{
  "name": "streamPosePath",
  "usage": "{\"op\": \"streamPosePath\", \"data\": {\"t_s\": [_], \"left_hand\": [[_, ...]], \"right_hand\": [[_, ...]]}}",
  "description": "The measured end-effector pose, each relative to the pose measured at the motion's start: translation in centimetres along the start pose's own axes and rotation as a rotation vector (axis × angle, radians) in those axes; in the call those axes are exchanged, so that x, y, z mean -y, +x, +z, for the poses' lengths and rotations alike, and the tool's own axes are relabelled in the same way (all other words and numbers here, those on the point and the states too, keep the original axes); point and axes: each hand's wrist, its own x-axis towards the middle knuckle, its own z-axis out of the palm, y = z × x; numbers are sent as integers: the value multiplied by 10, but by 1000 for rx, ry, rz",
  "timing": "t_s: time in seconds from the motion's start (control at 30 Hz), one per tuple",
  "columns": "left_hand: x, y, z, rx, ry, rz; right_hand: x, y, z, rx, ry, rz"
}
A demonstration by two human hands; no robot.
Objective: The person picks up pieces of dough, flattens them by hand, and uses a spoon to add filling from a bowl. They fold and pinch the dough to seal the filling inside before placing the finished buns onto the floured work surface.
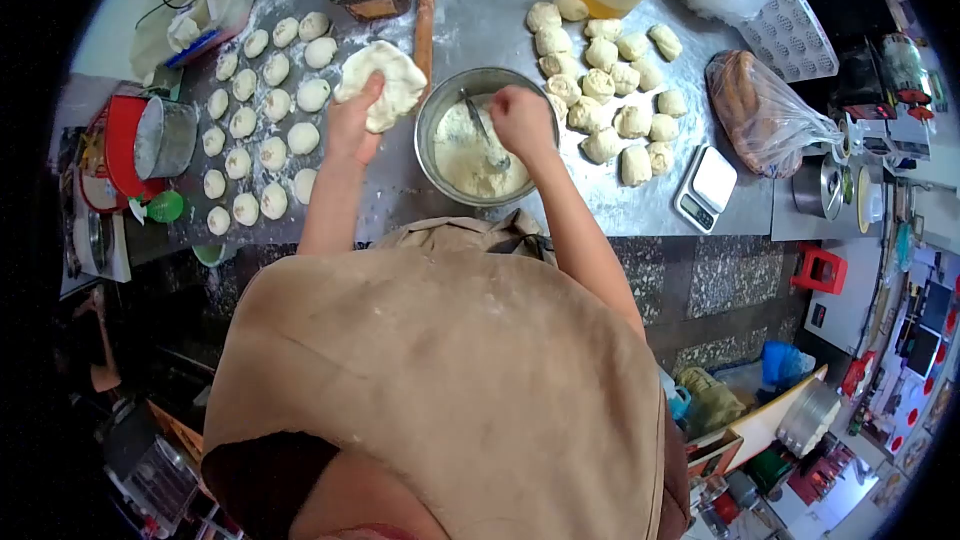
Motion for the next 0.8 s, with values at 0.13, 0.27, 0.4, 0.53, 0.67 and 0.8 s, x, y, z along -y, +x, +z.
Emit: {"op": "streamPosePath", "data": {"t_s": [0.13, 0.27, 0.4, 0.53, 0.67, 0.8], "left_hand": [[-3, -12, -22, 7, -69, -157], [-6, -21, -32, 97, -234, -349], [4, -21, -35, 145, -216, -394], [26, -19, -37, 113, -171, -424], [45, -17, -34, 78, -120, -392], [52, -14, -32, 77, -99, -351]], "right_hand": [[-12, 20, 59, 214, -359, 173], [-12, 36, 85, 261, -505, 254], [-18, 36, 85, 223, -411, 308], [-3, 19, 36, 259, -290, 80], [-2, -22, -16, 455, -351, -38], [-3, -65, -12, 68, 15, -196]]}}
